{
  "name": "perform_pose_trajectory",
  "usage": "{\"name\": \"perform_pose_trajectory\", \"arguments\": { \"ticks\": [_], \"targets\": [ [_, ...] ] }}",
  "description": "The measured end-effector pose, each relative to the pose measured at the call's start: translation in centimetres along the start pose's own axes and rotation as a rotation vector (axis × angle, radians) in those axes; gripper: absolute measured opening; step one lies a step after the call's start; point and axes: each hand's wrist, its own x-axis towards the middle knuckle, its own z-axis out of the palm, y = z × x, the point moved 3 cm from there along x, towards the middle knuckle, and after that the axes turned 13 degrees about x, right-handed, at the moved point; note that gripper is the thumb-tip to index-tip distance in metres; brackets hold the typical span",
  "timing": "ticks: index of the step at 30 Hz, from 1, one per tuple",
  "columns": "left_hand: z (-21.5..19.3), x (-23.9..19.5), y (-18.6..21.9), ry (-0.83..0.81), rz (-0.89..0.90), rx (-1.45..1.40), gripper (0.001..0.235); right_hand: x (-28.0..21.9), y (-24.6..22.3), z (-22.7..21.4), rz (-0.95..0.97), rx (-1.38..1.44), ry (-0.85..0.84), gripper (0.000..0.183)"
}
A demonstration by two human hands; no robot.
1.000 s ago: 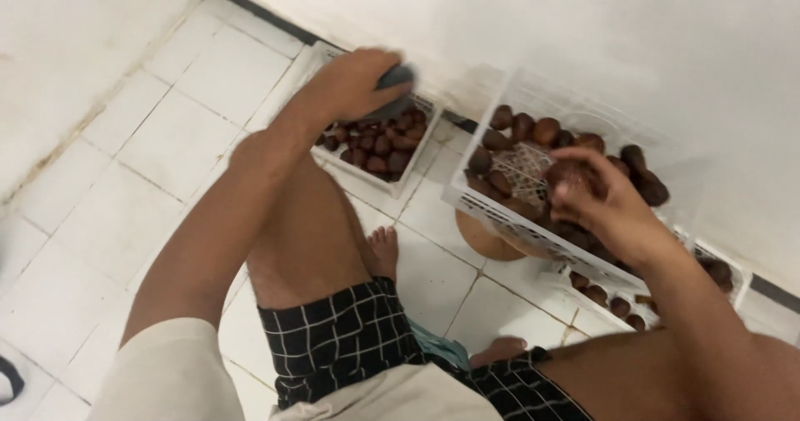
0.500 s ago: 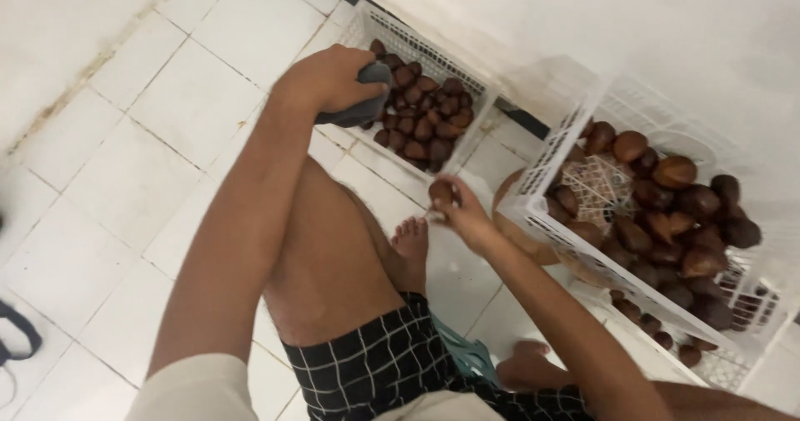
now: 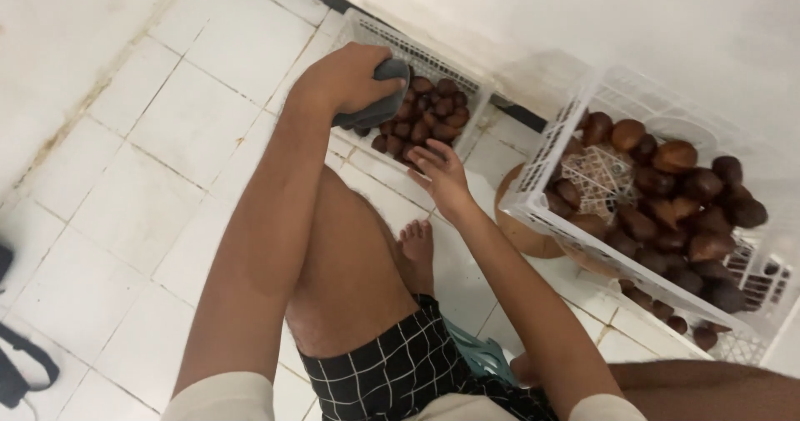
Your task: The person sits on the floor and wipes brown nuts with a gray cloth, handling them one by one. They transfer the cleaned nuts into a separate white plastic crate.
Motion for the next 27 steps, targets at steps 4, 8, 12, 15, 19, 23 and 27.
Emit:
{"name": "perform_pose_trajectory", "arguments": {
  "ticks": [4,8,12,15,19,23,27],
  "targets": [
    [-1.1,-0.9,3.7,-0.01,0.125,0.048,0.036,-5.6,-3.8,2.0,-0.044,-0.124,-0.153,0.055],
    [-4.1,-6.0,12.2,-0.137,0.203,-0.326,0.084,-11.1,-8.6,4.6,-0.191,0.0,-0.407,0.083],
    [-3.0,-8.4,17.7,-0.003,0.644,-0.638,0.073,-11.4,-14.4,2.1,-0.518,-0.011,-0.355,0.075],
    [-2.8,-6.4,19.5,0.214,0.858,-0.63,0.075,-20.4,-22.8,2.4,-0.624,-0.506,-0.16,0.083],
    [-2.8,-6.1,22.4,0.434,0.794,-0.347,0.027,-25.1,-31.0,-5.0,-0.727,-0.823,-0.263,0.067],
    [-1.1,-3.8,24.6,0.375,0.768,-0.053,0.025,-31.8,-37.1,-14.0,-0.383,-1.315,0.047,0.078],
    [0.0,-3.7,27.7,0.405,0.771,-0.095,0.011,-37.1,-40.4,-25.1,-0.111,-1.391,0.457,0.075]
  ]
}}
